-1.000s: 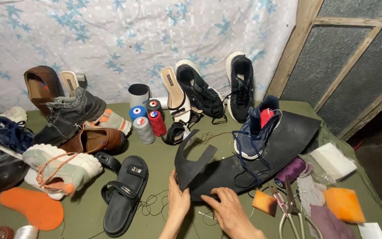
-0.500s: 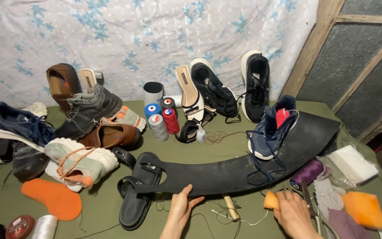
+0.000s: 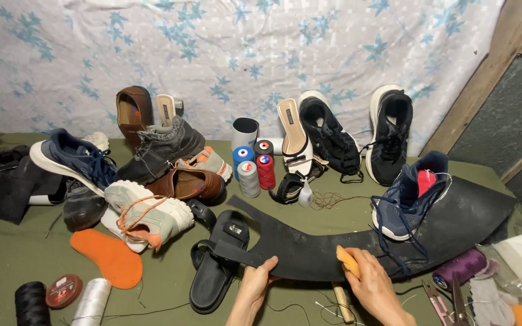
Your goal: Hand-sewing a sandal strap and using a sponge to apply treatment to shoe materials on a repair bench.
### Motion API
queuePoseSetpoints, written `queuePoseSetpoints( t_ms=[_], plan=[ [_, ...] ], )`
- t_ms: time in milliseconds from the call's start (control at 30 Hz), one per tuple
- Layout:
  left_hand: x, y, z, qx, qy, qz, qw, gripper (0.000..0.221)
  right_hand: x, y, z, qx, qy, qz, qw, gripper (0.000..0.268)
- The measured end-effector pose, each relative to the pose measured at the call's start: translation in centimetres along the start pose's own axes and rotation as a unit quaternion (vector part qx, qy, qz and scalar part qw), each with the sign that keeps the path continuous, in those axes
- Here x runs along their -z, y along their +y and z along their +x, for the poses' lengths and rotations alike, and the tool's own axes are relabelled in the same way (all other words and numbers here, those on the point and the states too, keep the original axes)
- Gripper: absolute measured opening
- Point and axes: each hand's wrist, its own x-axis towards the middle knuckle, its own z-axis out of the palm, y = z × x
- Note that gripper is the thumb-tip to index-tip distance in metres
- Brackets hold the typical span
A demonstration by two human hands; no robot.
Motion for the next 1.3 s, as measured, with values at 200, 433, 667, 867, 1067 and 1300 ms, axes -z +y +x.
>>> queuePoseSetpoints(
  t_ms=[200,433,667,867,1067,1300],
  plan=[
    [3.4,2.2,0.4,-0.075,-0.086,0.038,0.993,0.055,-1.8,2.8,1.6,-0.018,0.015,0.006,1.000,0.040],
    [5.0,1.1,1.3,-0.158,-0.142,0.039,0.976,0.055,1.1,3.1,2.9,-0.044,0.083,0.019,0.995,0.050],
    [4.6,1.2,0.6,-0.116,-0.096,0.010,0.989,0.047,2.4,1.6,6.0,0.026,0.181,-0.026,0.983,0.062],
    [5.4,1.4,2.2,-0.060,-0.085,-0.038,0.994,0.051,-2.5,0.4,5.8,0.065,0.074,-0.193,0.976,0.098],
    [6.2,0.9,3.0,-0.059,-0.097,-0.049,0.992,0.061,-5.8,-7.1,2.1,0.159,-0.206,-0.146,0.954,0.111],
    [6.9,1.3,2.4,-0.083,-0.174,0.044,0.980,0.069,-5.9,-9.0,1.9,0.072,-0.280,-0.170,0.942,0.091]
  ],
)
